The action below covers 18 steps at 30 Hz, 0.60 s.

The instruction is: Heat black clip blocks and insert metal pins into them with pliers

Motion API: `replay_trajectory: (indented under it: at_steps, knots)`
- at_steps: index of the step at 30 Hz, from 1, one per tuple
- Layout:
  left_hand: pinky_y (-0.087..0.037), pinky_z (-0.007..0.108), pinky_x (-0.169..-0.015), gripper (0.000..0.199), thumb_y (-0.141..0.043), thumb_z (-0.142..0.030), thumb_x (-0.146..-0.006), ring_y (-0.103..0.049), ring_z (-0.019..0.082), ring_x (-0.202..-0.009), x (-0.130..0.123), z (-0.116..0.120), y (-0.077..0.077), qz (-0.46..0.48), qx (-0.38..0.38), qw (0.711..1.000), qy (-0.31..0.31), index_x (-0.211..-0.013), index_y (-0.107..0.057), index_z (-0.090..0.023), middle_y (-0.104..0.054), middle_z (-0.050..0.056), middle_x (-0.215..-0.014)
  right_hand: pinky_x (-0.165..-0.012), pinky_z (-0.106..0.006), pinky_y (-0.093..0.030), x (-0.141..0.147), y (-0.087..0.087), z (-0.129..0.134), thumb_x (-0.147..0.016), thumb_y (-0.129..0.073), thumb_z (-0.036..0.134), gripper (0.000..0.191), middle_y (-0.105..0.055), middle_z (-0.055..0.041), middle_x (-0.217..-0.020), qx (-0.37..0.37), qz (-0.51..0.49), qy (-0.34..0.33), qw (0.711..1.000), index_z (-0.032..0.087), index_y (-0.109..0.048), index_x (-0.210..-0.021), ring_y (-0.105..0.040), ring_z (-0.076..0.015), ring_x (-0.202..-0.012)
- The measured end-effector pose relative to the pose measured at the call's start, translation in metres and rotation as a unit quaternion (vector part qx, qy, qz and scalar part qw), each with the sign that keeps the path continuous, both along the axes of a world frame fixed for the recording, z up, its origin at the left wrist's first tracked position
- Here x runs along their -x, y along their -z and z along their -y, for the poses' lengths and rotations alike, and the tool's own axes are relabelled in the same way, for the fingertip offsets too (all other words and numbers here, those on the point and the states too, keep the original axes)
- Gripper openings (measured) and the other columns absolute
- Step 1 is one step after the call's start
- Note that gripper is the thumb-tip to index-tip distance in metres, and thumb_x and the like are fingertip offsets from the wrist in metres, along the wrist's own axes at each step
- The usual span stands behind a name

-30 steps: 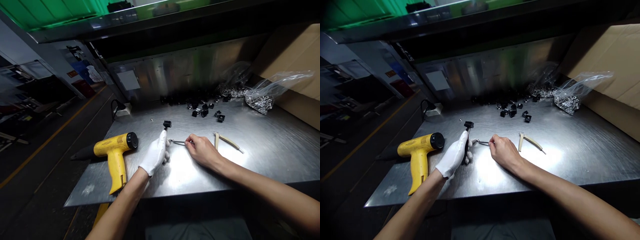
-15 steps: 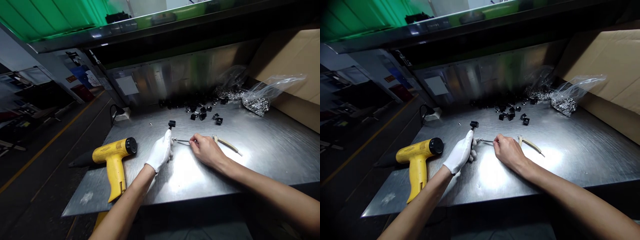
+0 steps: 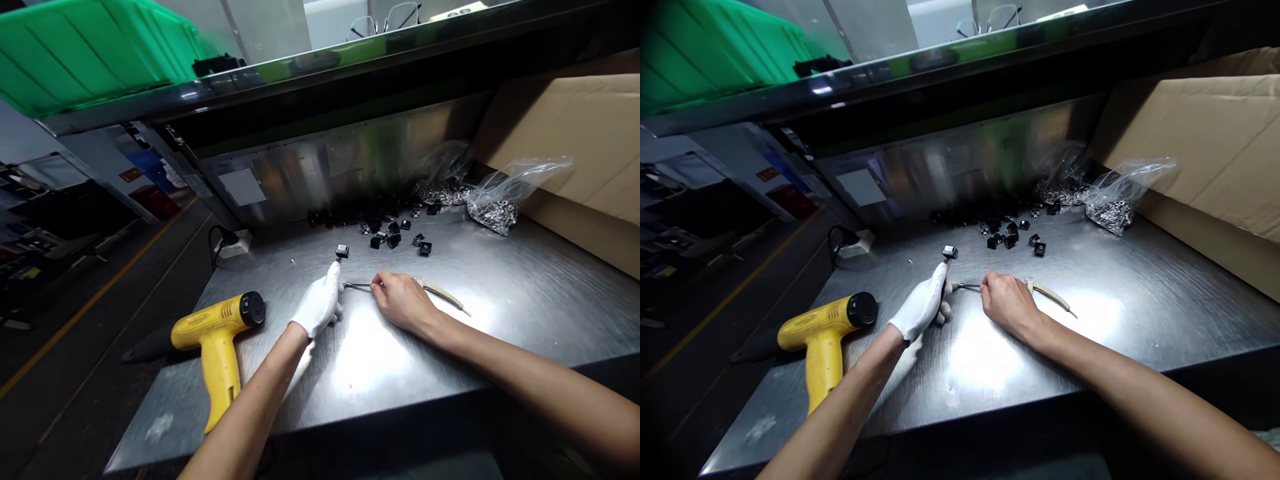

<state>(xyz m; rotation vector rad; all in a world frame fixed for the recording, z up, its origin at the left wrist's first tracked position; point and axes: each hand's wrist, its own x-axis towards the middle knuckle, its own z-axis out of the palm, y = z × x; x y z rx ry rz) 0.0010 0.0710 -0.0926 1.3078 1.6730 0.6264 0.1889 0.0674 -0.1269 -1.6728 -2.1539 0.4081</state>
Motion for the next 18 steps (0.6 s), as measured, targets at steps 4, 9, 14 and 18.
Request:
replay_trajectory:
  at_steps: [4,9,14,18]
  knots:
    - [-0.040,0.026,-0.041,0.075,-0.026,-0.092,-0.080,-0.050,0.016,-0.039,0.000,0.000,0.000,0.002,0.006,1.000,0.001,-0.085,-0.052,-0.022,-0.057,0.001,-0.046,-0.080,-0.036,-0.058,-0.001,-0.004,-0.004,-0.107,-0.059,0.031,0.018,-0.065,-0.0026,-0.091,-0.004,0.028,-0.011,1.000,0.013,-0.065,-0.107,-0.065,-0.0178,-0.081]
    - [-0.039,0.026,-0.041,0.078,-0.026,-0.092,-0.080,-0.051,0.017,-0.040,0.002,-0.001,-0.003,0.011,0.023,1.000,-0.012,-0.089,-0.055,-0.020,-0.058,0.002,-0.047,-0.080,-0.037,-0.058,0.003,-0.016,-0.015,-0.106,-0.060,0.033,0.021,-0.064,-0.0029,-0.091,-0.012,0.091,-0.037,0.995,0.013,-0.065,-0.106,-0.065,-0.0181,-0.082]
    - [-0.037,0.026,-0.040,0.085,-0.025,-0.091,-0.081,-0.050,0.018,-0.039,0.011,-0.003,-0.008,0.038,0.049,0.998,-0.033,-0.097,-0.062,-0.016,-0.059,0.004,-0.047,-0.080,-0.036,-0.058,0.015,-0.044,-0.031,-0.106,-0.062,0.036,0.024,-0.064,-0.0033,-0.090,-0.016,0.170,-0.097,0.980,0.013,-0.065,-0.103,-0.065,-0.0179,-0.081]
    - [-0.037,0.027,-0.041,0.088,-0.026,-0.091,-0.080,-0.052,0.019,-0.039,0.019,-0.005,-0.008,0.074,0.064,0.994,-0.050,-0.099,-0.064,-0.014,-0.060,0.005,-0.046,-0.079,-0.035,-0.058,0.028,-0.061,-0.038,-0.106,-0.062,0.037,0.025,-0.065,-0.0041,-0.092,-0.017,0.222,-0.125,0.967,0.012,-0.066,-0.103,-0.065,-0.0179,-0.082]
